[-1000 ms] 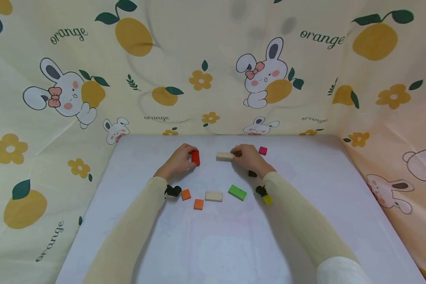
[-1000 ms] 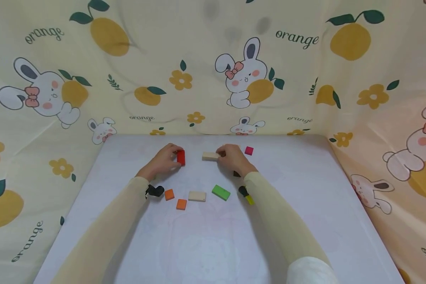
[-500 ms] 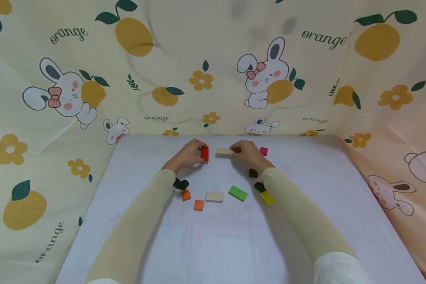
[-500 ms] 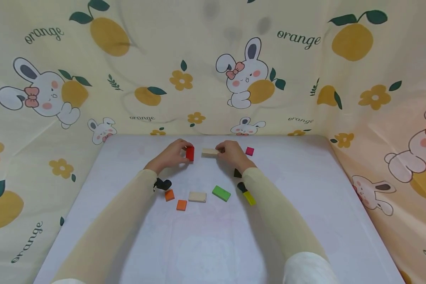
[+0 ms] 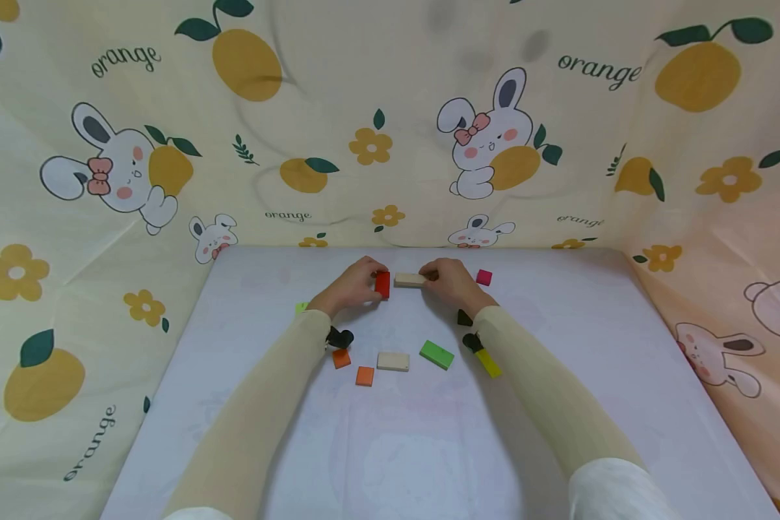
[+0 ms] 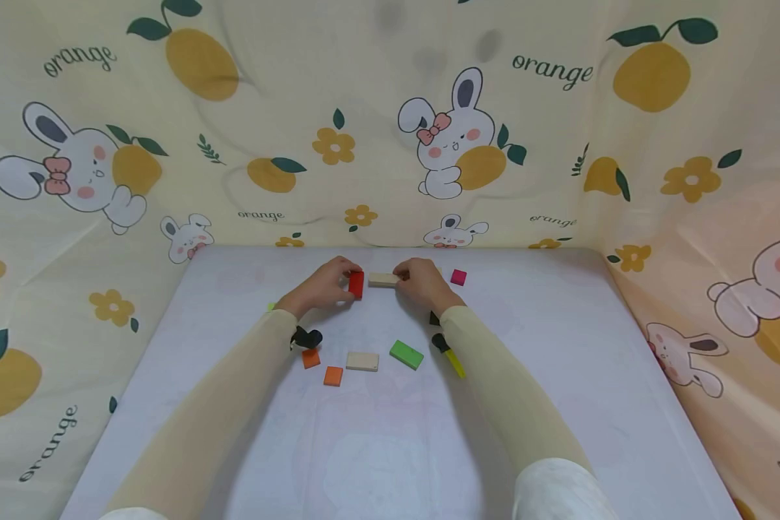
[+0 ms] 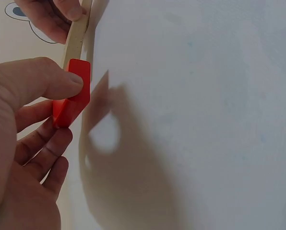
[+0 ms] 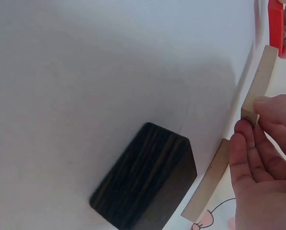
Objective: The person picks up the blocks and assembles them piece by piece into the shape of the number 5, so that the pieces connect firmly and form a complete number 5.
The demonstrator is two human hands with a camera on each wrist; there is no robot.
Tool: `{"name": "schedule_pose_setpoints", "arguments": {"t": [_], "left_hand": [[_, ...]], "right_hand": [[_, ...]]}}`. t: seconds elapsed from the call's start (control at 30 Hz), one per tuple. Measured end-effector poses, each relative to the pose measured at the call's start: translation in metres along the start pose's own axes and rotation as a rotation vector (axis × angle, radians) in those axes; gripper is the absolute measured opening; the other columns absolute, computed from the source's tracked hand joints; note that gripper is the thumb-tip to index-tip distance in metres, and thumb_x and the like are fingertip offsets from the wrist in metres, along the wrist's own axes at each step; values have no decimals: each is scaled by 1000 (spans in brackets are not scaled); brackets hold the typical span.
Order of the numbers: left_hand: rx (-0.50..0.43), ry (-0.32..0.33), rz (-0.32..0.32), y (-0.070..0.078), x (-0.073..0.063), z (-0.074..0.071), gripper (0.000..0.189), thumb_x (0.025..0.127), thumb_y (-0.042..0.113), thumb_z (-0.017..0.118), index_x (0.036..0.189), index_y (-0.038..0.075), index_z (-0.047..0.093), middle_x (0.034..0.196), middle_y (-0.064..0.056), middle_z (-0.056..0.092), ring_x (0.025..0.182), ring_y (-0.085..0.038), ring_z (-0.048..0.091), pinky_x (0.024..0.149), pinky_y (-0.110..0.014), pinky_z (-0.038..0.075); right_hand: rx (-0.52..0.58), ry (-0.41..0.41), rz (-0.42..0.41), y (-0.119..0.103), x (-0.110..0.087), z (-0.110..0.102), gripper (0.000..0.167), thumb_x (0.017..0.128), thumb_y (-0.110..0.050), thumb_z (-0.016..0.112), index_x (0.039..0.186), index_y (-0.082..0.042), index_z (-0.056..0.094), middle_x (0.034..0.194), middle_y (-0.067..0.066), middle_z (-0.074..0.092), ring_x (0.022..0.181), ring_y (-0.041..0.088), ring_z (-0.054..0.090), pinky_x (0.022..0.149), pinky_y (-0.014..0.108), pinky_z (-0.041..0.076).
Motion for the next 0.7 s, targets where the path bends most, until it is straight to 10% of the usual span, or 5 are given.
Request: {"name": "schedule_pose_setpoints", "arguments": {"t": [0.7], "left_hand": [[-10, -4, -36, -14, 7, 10, 56, 95, 10, 82, 147, 5, 62, 141, -11, 56, 127, -27, 53, 114, -40, 48]], "right_hand": [[-14, -2, 13, -6, 9, 11, 30, 102, -7, 72, 132, -5, 76, 117, 11, 71, 102, 28, 61, 93, 41, 56]]}}
Point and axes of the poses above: each hand's wrist, its own x-axis towards the middle knuckle, its own z-axis out of the palm, y = z × x, the point moved 6 cm from there along x, towards the middle knuckle
